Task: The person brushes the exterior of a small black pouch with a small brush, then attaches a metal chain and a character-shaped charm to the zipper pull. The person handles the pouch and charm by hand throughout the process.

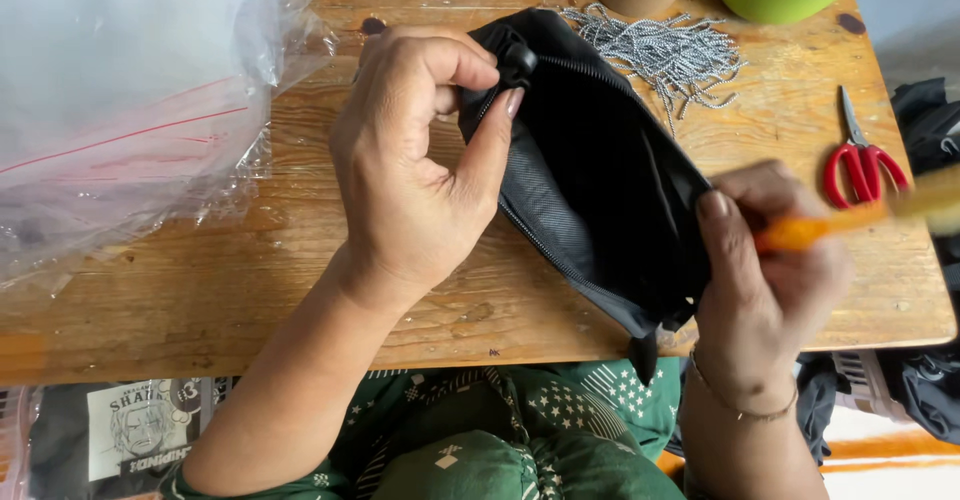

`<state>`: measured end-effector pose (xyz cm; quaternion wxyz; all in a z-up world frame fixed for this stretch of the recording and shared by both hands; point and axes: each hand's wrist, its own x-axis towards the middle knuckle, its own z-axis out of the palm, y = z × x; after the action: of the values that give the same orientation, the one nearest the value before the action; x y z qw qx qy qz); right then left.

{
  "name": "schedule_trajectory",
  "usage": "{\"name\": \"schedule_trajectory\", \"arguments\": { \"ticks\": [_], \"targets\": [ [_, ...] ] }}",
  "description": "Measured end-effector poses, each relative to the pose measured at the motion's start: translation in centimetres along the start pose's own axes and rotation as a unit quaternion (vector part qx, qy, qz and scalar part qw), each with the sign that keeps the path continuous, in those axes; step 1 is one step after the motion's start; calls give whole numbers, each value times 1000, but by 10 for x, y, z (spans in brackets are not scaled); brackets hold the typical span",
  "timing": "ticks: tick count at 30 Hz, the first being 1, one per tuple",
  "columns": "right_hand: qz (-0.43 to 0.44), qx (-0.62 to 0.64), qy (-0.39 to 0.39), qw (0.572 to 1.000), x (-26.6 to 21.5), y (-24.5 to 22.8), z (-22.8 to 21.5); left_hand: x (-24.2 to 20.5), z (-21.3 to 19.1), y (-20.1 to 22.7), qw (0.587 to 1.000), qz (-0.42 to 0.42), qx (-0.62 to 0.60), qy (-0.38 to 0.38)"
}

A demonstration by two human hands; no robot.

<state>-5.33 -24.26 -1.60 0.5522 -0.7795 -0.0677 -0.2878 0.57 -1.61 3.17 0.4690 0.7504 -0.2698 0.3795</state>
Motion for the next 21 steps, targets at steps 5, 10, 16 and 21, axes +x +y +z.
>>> {"name": "schedule_trajectory", "arguments": {
  "ticks": [5, 10, 16, 21],
  "targets": [
    [-121, -140, -33, 982, -20, -27, 8, -3, 4, -14, 998, -66, -18, -3],
    [-46, -45, -154, 986, -23, -21, 35, -5, 2, -44, 990, -109, -59, -70],
    [150, 104, -332, 925, -19, -10, 47, -26, 2, -109, 943, -210, -212, -145],
    [118, -39, -258, 958, 6, 4, 33, -31, 0, -127, 738, -553, -377, -88]
  ]
}}
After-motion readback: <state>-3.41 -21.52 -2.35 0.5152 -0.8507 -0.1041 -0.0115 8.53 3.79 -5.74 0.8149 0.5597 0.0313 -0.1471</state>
